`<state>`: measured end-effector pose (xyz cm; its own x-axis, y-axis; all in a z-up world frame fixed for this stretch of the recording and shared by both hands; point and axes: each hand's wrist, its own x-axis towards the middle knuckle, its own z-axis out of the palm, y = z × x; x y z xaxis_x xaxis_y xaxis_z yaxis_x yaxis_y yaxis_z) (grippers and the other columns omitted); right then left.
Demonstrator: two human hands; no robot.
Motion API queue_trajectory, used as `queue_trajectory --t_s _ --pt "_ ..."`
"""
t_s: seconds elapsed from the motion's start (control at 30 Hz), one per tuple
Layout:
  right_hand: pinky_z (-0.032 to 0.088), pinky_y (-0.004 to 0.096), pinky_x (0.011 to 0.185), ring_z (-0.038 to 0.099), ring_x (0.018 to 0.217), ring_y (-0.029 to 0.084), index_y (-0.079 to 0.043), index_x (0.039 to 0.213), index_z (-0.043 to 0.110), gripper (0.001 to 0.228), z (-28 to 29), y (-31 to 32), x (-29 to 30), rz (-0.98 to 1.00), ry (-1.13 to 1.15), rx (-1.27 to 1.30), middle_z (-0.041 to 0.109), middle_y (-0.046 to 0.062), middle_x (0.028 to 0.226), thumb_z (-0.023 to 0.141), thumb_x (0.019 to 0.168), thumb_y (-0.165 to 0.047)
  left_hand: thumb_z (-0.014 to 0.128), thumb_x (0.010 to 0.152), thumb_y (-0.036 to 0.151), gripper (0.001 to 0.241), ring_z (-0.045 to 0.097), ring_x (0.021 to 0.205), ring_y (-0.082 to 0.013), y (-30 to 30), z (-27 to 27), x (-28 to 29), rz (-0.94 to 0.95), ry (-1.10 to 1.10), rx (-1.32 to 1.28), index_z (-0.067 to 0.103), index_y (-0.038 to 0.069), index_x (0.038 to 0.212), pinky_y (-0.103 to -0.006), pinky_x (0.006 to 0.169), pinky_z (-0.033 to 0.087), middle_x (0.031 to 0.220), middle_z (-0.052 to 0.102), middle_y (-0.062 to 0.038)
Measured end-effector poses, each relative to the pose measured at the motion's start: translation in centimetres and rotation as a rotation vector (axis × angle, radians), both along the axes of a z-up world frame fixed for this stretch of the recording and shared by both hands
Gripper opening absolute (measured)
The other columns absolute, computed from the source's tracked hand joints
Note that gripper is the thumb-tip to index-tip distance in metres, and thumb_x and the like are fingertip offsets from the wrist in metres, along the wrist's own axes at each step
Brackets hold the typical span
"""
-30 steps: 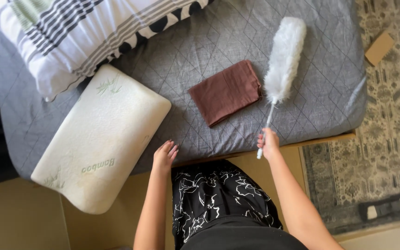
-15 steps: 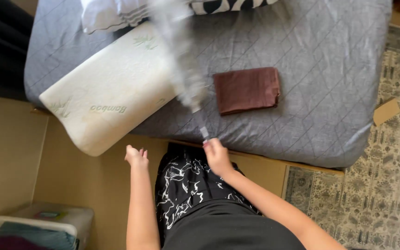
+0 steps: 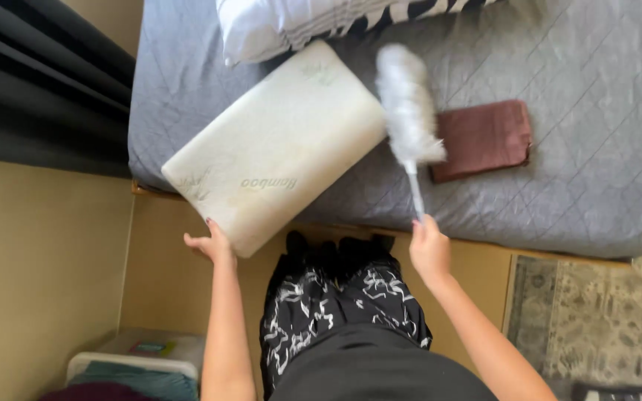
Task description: Dusting pillows and folding a pillowcase on a bed.
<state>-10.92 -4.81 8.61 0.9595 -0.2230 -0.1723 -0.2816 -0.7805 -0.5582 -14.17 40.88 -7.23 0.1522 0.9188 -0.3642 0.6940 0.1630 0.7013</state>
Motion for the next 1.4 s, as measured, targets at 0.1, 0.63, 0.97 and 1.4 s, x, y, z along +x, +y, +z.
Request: queue_trajectory --t_s 0.1,0.63,0.97,1.4 --pt "0.054 0.048 0.06 0.072 0.073 0.039 -0.008 0.114 0.064 0.019 0.7 5.7 -3.2 0.043 -0.097 0.131 0.071 0.021 0.084 0.052 0.105 -0.021 0.069 0.101 0.046 0.096 0.032 0.144 -0.037 4.3 -3.6 -0.8 -0.175 -0.211 -0.08 0.007 -0.001 0.156 -0.05 0.118 0.033 0.159 0.017 -0.029" --pt "0.051 0.048 0.058 0.067 0.057 0.036 -0.015 0.127 0.068 0.027 2.4 9.8 -5.7 -0.032 0.18 0.091 0.065 0.022 0.069 0.056 0.106 -0.025 0.023 0.083 0.09 0.109 0.06 0.125 -0.0305 -3.6 -1.2 -2.9 -0.206 -0.153 -0.913 0.045 0.008 0.152 -0.0492 0.104 0.049 0.141 0.061 -0.013" --pt "0.056 0.05 0.066 0.071 0.073 0.039 -0.023 0.119 0.073 0.029 5.6 5.5 -2.3 0.533 0.156 -0.082 0.075 0.016 0.083 0.053 0.1 -0.033 0.021 0.099 0.068 0.084 0.037 0.147 -0.0339 -4.1 -7.2 -7.3 -0.111 -0.462 -1.133 0.03 0.009 0.158 -0.0541 0.118 0.029 0.162 0.038 -0.011" --pt "0.05 0.039 0.058 0.059 0.062 0.024 -0.002 0.098 0.069 0.016 -3.5 14.8 -4.0 0.145 -0.018 0.49 0.066 0.017 0.069 0.058 0.098 -0.014 0.018 0.095 0.076 0.092 0.032 0.149 -0.039 -7.2 -6.3 -9.7 0.004 -0.521 -1.32 0.024 0.011 0.161 -0.0555 0.121 0.026 0.166 0.03 -0.017"
